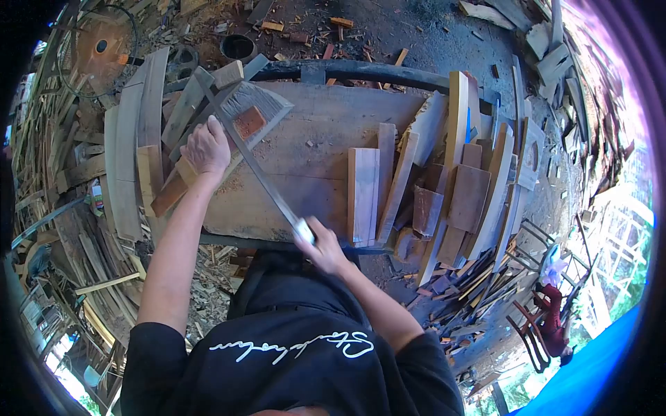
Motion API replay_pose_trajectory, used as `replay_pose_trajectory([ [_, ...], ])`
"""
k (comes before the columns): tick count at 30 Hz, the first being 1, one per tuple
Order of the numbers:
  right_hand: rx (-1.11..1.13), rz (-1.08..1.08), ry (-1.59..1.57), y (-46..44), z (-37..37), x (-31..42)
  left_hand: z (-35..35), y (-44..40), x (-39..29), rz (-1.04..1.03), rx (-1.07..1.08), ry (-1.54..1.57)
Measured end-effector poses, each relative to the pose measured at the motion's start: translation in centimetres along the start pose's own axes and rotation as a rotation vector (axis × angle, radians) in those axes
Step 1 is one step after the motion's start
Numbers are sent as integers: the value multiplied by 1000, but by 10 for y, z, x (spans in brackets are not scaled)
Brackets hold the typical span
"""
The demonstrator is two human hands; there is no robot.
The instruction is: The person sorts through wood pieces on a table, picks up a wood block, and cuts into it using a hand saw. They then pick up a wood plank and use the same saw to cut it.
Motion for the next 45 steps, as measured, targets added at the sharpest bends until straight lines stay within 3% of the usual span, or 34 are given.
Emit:
replay_pose_trajectory([
  [1, 43, -86, -40, 21, 6, -3, 0, 0, 1, -2, 15, 6],
  [3, 80, -64, -29, 14, 6, 0, -3, 1, 3, -7, 3, 18],
  [8, 15, 49, 23, -105, -26, 22, -3, 2, 2, -30, -57, -22],
  [10, -39, -65, 17, -107, -26, 27, -1, 1, 1, -8, -60, -13],
  [12, -56, 22, -25, -56, -13, 18, -1, -1, 1, -5, -26, -18],
  [14, 31, -63, -31, 7, 2, 0, -3, -1, 1, 7, 21, -31],
  [17, 59, -70, -73, 25, 9, 1, -2, 5, 1, -24, -11, 6],
  [22, -24, 109, 7, -100, -27, 23, 0, 2, 1, -21, -47, -18],
  [24, -66, -30, 4, -106, -28, 27, 3, 3, 0, -22, -33, -23],
  [26, -77, 43, -59, -55, -16, 19, 2, 1, -3, -2, -13, -1],
  [28, 7, -41, -32, 10, 0, -6, 1, 0, -1, -8, 16, -36],
  [31, 62, -65, -25, 25, 10, 0, 3, 2, -1, -26, -25, 45],
  [34, 37, 68, 4, -62, -9, 8, 2, 2, -2, -30, -2, -18],
  [36, 12, -16, 49, -108, -23, 13, 0, 1, 0, -9, -17, -11],
  [40, -77, 56, -25, -48, -13, 13, -1, 0, 1, 7, -5, -9],
  [41, 21, -128, -11, -16, -5, 5, -2, 0, 0, 10, -2, 0],
  [43, 20, -55, -27, 34, 11, -13, -3, 0, 1, -7, 1, -7],
  [45, 90, -86, -68, 22, 10, -5, -4, 1, 3, -7, 14, 20],
])
Point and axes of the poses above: each hand's wrist, its own y-axis away from the middle knuckle, its own z-axis out of the back of the hand, x = y × z, the point moved 8 cm from there along -y, towards the middle knuckle, and after that the axes turned 3 degrees about -y, right-handed, at the moved point
